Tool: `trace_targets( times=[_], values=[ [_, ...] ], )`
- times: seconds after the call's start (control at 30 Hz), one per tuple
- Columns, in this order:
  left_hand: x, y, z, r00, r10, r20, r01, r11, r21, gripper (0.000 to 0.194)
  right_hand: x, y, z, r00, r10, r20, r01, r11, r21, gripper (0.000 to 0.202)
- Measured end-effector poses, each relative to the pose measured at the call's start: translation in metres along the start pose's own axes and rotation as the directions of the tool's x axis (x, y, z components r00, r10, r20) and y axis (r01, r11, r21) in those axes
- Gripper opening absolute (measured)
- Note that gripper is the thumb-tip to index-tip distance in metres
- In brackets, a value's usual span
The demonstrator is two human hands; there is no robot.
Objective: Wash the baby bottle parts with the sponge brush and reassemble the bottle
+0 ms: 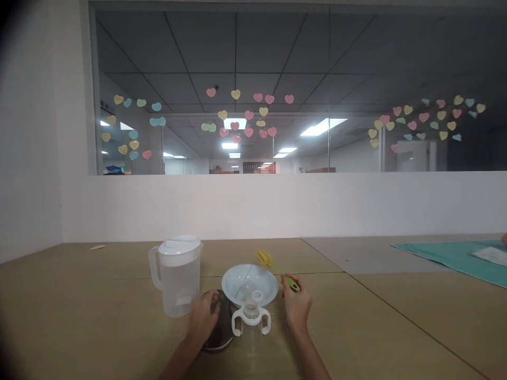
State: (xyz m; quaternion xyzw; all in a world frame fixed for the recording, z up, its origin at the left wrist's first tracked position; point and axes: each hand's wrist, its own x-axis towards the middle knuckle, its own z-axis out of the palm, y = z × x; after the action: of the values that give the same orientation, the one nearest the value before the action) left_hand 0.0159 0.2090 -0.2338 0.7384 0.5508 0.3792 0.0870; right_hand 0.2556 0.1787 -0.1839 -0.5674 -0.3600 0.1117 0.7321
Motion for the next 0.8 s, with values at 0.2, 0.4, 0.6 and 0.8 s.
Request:
trace_targets(
  times=[0.2,0.4,0.6,0.8],
  values=[
    [0.0,0.0,0.002,0.999,0.031,0.011,-0.031,0.999,-0.016,0.021,-0.001,0.004,0.0,0.999,-0.012,-0.031,0.011,0.999,-0.035,0.059],
    [-0.002,0.002,0.002,0.997,0.069,-0.02,-0.069,0.998,-0.005,0.019,-0.003,0.007,0.0,0.992,-0.118,0.055,0.126,0.972,-0.2,0.06],
    [-0.003,0.003,0.003,0.984,0.158,-0.081,-0.161,0.987,-0.022,0.023,-0.005,0.015,0.007,0.98,-0.121,0.156,0.134,0.988,-0.079,0.054],
    [-0.003,0.004,0.005,0.968,0.231,-0.099,-0.233,0.972,-0.012,0.024,-0.006,0.01,0.005,0.996,-0.077,0.042,0.078,0.997,-0.017,0.053]
  ],
)
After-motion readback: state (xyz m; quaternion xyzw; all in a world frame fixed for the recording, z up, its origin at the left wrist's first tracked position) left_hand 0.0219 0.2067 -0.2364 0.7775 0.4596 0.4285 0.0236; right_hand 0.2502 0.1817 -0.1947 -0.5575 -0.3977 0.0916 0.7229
